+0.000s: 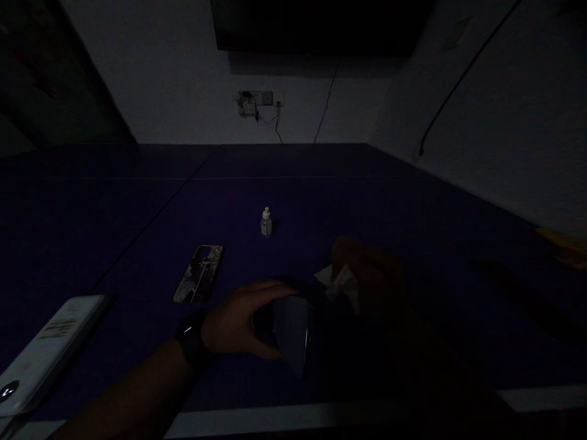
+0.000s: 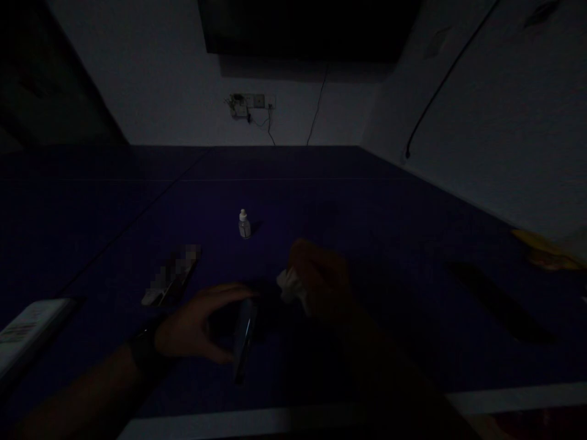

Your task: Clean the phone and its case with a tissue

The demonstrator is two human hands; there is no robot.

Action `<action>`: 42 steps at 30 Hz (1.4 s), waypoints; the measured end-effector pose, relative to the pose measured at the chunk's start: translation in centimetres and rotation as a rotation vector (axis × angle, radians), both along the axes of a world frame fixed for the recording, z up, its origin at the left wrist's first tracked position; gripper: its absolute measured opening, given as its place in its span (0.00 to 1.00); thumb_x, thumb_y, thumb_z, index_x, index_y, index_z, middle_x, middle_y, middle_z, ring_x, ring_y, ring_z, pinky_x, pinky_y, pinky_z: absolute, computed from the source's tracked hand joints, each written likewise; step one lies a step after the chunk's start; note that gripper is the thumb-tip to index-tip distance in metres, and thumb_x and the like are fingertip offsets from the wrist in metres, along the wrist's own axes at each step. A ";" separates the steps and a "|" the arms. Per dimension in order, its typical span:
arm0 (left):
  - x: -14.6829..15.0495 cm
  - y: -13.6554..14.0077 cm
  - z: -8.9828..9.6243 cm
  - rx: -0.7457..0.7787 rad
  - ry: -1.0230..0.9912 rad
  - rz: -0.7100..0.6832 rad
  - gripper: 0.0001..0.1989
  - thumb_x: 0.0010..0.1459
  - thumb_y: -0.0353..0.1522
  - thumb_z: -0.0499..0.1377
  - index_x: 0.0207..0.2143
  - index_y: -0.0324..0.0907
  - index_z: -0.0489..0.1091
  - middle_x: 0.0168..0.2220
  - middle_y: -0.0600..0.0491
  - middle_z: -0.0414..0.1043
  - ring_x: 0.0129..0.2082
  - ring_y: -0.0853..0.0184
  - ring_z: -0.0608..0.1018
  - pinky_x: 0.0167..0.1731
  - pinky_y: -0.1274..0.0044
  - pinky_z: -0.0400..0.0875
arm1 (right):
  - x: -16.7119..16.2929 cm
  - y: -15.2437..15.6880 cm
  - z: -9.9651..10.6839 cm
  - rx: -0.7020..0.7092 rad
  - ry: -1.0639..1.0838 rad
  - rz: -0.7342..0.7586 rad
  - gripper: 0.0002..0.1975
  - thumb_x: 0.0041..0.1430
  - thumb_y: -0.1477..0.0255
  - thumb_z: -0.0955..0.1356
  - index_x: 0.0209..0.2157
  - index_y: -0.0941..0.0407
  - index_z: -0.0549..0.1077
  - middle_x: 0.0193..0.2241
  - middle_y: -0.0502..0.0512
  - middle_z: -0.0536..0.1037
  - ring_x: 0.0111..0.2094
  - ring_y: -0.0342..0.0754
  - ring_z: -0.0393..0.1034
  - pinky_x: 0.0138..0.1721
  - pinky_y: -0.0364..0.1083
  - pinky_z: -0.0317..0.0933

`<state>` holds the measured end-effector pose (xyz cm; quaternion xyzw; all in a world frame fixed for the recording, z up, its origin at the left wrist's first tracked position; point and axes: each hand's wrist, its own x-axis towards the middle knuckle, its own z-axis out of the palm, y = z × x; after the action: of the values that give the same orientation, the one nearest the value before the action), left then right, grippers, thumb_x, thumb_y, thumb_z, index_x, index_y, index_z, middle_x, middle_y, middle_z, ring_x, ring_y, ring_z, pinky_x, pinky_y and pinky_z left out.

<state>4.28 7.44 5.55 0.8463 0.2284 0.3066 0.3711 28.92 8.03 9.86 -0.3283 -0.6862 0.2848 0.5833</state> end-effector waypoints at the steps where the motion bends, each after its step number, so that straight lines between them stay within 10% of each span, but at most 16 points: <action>1: -0.2 0.0 0.5 0.040 0.051 -0.008 0.38 0.48 0.37 0.75 0.61 0.46 0.68 0.56 0.45 0.74 0.55 0.54 0.76 0.56 0.64 0.70 | 0.2 0.6 -0.4 -0.135 0.008 -0.063 0.22 0.66 0.62 0.66 0.18 0.54 0.68 0.15 0.48 0.68 0.16 0.42 0.63 0.17 0.42 0.58; 10: 1.1 0.6 5.2 0.199 0.449 -0.284 0.33 0.56 0.18 0.63 0.61 0.46 0.65 0.57 0.47 0.73 0.64 0.57 0.70 0.68 0.60 0.54 | 0.8 4.1 -2.6 -0.385 0.076 -0.155 0.24 0.52 0.50 0.68 0.16 0.54 0.66 0.13 0.49 0.68 0.13 0.43 0.62 0.13 0.41 0.55; 22: 4.1 7.1 2.1 0.349 0.716 -0.384 0.29 0.55 0.17 0.58 0.56 0.47 0.68 0.63 0.47 0.68 0.70 0.48 0.59 0.67 0.46 0.43 | 1.4 5.6 -4.2 -0.377 0.035 -0.224 0.22 0.55 0.53 0.65 0.16 0.53 0.65 0.14 0.48 0.65 0.16 0.43 0.60 0.18 0.43 0.53; 42: 4.6 8.3 0.7 0.328 0.709 -0.418 0.33 0.50 0.16 0.61 0.54 0.54 0.71 0.62 0.55 0.70 0.69 0.50 0.62 0.67 0.46 0.45 | 1.5 6.2 -5.2 -0.414 -0.017 -0.212 0.22 0.53 0.52 0.65 0.16 0.53 0.63 0.14 0.47 0.63 0.18 0.43 0.57 0.20 0.43 0.51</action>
<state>8.93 15.73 6.20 0.9749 0.1139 -0.0520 0.1844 30.42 14.27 4.68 -0.5137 -0.5796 0.3539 0.5244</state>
